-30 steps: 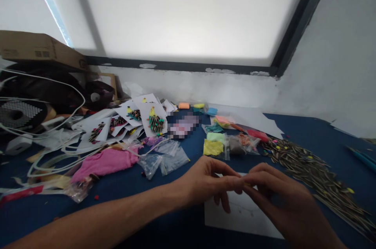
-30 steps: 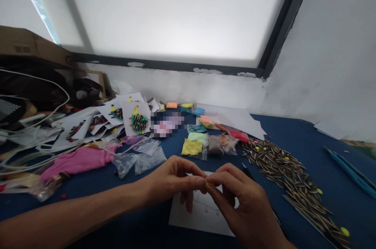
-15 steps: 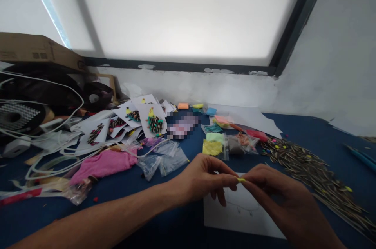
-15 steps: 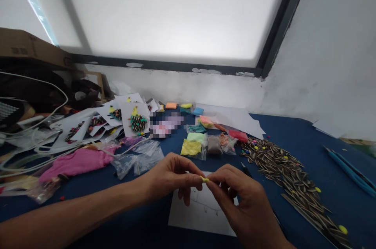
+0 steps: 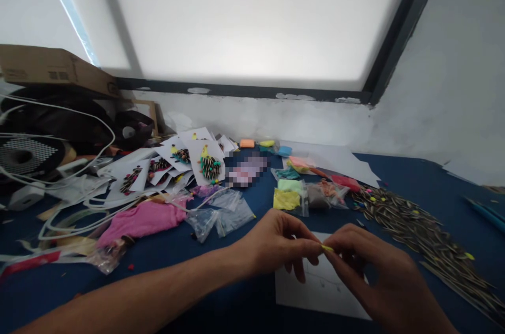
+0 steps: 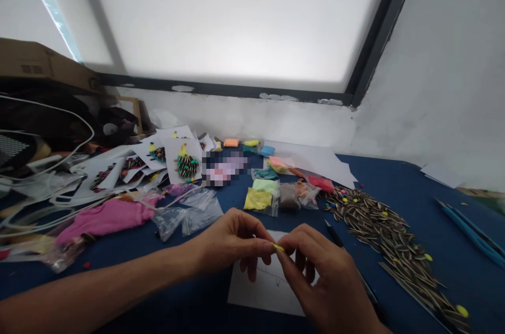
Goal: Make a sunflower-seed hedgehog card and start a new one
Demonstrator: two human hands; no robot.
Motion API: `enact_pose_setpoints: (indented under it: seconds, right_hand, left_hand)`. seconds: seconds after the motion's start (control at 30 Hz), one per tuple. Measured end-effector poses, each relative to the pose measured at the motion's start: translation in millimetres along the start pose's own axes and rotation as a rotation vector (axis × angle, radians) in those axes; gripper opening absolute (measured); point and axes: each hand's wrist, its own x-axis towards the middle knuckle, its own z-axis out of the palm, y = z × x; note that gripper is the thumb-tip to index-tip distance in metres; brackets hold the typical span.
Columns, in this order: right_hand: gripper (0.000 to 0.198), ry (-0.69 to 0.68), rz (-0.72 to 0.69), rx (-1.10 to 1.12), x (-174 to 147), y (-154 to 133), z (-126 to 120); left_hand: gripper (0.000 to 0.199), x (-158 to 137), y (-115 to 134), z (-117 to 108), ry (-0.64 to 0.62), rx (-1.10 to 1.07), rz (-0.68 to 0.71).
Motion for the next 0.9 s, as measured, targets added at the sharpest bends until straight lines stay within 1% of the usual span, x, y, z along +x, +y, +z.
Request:
enact_pose_setpoints:
  seconds: [0.07,0.2,0.33,0.53,0.6,0.7,0.77,0.83,0.9]
  right_hand:
    - [0.009,0.014,-0.064,-0.04,0,0,1]
    - [0.016,0.022,-0.141,-0.078,0,1,0]
    - [0.011,0.031,-0.17,-0.109,1,2,0]
    - [0.009,0.059,-0.187,-0.219,-3,-1,6]
    - [0.011,0.092,-0.131,-0.239,-3,1,5]
    - [0.012,0.16,0.057,-0.199,2,8,-1]
    - [0.009,0.197,0.159,-0.149,6,13,-6]
    - [0.011,0.198,0.209,-0.098,8,16,-10]
    - [0.014,0.155,0.223,-0.057,7,16,-9]
  left_hand:
    - [0.044,0,-1,0,-0.014,0.003,0.006]
    - [0.045,0,-2,0,-0.013,-0.021,0.003]
    - [0.046,0,-3,-1,-0.038,-0.025,0.002]
    - [0.033,-1,0,-1,-0.027,0.085,0.01]
    - [0.026,-2,2,0,-0.034,0.124,0.003]
    - [0.02,-3,3,0,-0.042,0.183,0.006]
    - [0.021,-1,3,-2,-0.032,0.182,0.015]
    - [0.025,2,2,-5,-0.012,0.136,0.023]
    - [0.029,5,1,-8,0.004,0.079,0.025]
